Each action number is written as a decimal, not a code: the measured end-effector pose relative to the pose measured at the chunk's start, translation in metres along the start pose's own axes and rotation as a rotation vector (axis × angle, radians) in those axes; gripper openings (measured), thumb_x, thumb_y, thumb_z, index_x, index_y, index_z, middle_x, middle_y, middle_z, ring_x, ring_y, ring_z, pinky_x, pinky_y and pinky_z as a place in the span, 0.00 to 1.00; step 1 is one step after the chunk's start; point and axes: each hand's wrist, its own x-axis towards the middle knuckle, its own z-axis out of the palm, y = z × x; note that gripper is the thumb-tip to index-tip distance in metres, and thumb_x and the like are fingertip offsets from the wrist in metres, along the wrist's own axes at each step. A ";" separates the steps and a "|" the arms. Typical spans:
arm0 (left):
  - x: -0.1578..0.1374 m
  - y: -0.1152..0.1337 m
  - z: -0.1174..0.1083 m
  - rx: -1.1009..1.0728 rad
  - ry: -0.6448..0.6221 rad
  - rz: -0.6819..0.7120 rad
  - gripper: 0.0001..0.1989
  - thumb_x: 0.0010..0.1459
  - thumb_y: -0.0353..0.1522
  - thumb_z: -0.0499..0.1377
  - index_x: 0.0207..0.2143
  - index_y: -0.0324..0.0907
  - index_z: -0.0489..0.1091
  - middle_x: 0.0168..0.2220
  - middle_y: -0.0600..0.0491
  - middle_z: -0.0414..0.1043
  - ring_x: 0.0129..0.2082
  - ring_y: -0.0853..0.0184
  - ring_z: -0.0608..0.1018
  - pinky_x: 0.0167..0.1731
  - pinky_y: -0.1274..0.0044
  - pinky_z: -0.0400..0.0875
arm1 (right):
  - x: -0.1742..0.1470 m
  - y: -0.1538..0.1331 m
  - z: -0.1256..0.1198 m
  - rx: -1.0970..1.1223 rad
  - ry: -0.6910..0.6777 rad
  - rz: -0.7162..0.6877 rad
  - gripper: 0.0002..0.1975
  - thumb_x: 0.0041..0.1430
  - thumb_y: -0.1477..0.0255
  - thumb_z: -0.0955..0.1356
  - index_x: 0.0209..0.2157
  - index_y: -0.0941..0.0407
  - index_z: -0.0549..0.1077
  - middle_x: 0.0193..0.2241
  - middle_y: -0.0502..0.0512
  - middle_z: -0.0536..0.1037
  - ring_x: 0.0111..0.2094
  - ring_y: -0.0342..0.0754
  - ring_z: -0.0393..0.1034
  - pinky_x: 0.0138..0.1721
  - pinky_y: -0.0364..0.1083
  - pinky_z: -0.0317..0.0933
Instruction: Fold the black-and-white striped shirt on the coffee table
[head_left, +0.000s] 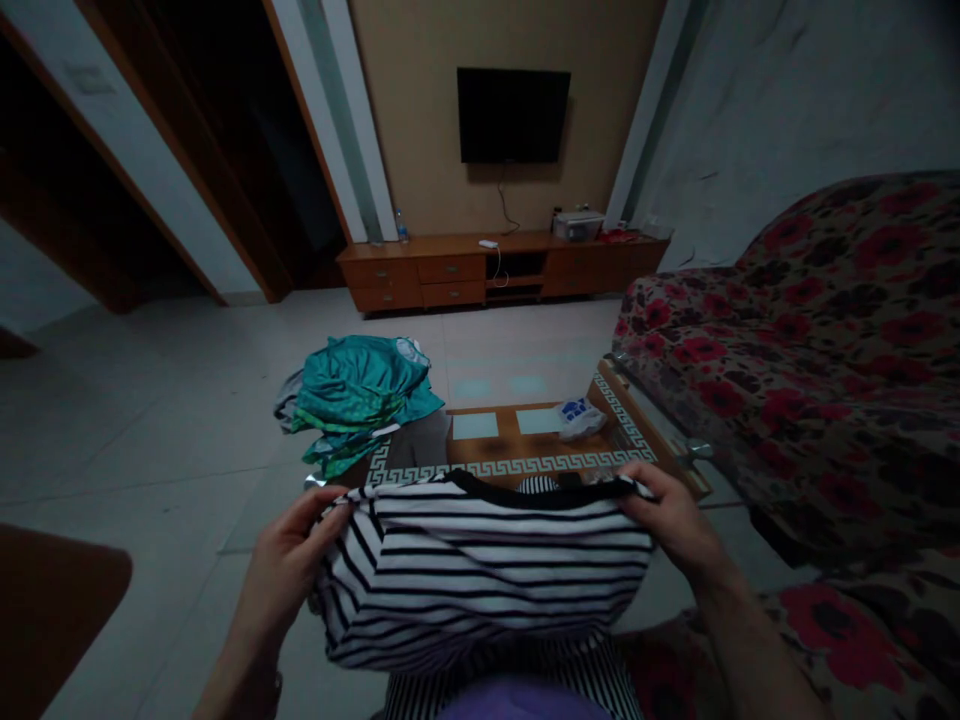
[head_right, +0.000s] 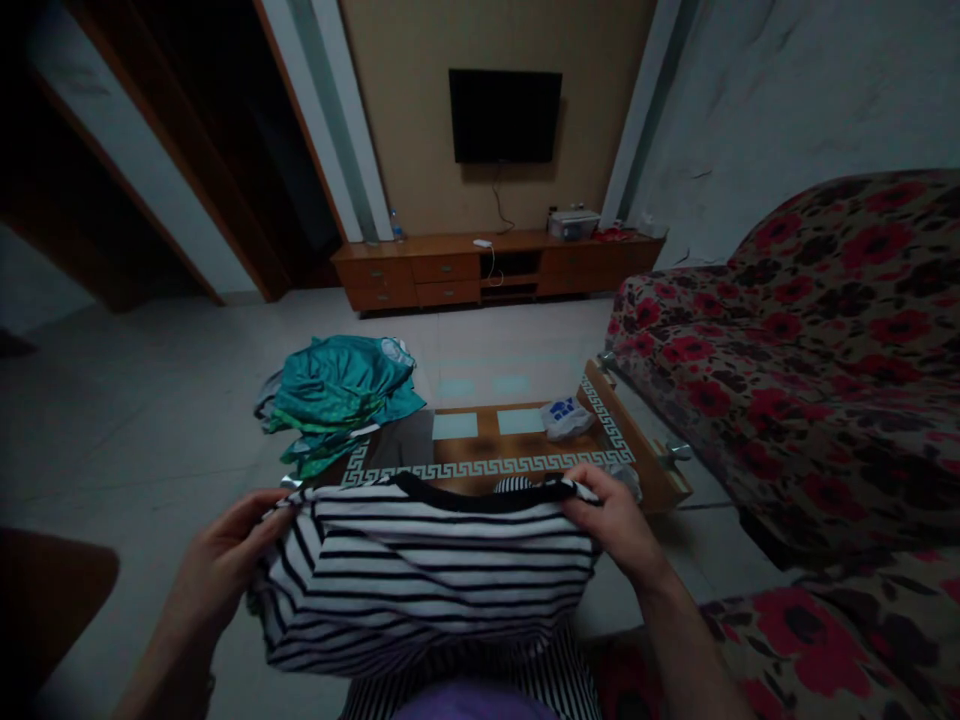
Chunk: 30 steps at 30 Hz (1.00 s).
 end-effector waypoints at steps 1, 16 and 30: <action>0.010 -0.016 0.008 0.055 -0.004 0.016 0.19 0.51 0.47 0.56 0.39 0.44 0.70 0.36 0.53 0.75 0.37 0.62 0.75 0.35 0.76 0.70 | 0.021 0.002 0.010 -0.039 -0.007 -0.008 0.15 0.53 0.59 0.67 0.33 0.57 0.70 0.28 0.50 0.70 0.32 0.44 0.64 0.33 0.41 0.59; 0.087 -0.134 0.100 0.855 0.007 0.157 0.14 0.61 0.33 0.49 0.44 0.44 0.71 0.46 0.46 0.68 0.47 0.58 0.68 0.41 0.70 0.63 | 0.108 0.169 0.099 -0.554 -0.031 0.060 0.15 0.57 0.72 0.61 0.42 0.60 0.75 0.42 0.60 0.76 0.45 0.49 0.68 0.49 0.46 0.58; 0.112 -0.130 0.110 0.861 -0.083 0.051 0.11 0.60 0.36 0.51 0.40 0.43 0.70 0.44 0.45 0.68 0.49 0.58 0.67 0.46 0.69 0.61 | 0.140 0.150 0.158 -0.675 -0.027 0.119 0.06 0.53 0.70 0.66 0.29 0.56 0.75 0.33 0.56 0.74 0.38 0.48 0.67 0.39 0.43 0.55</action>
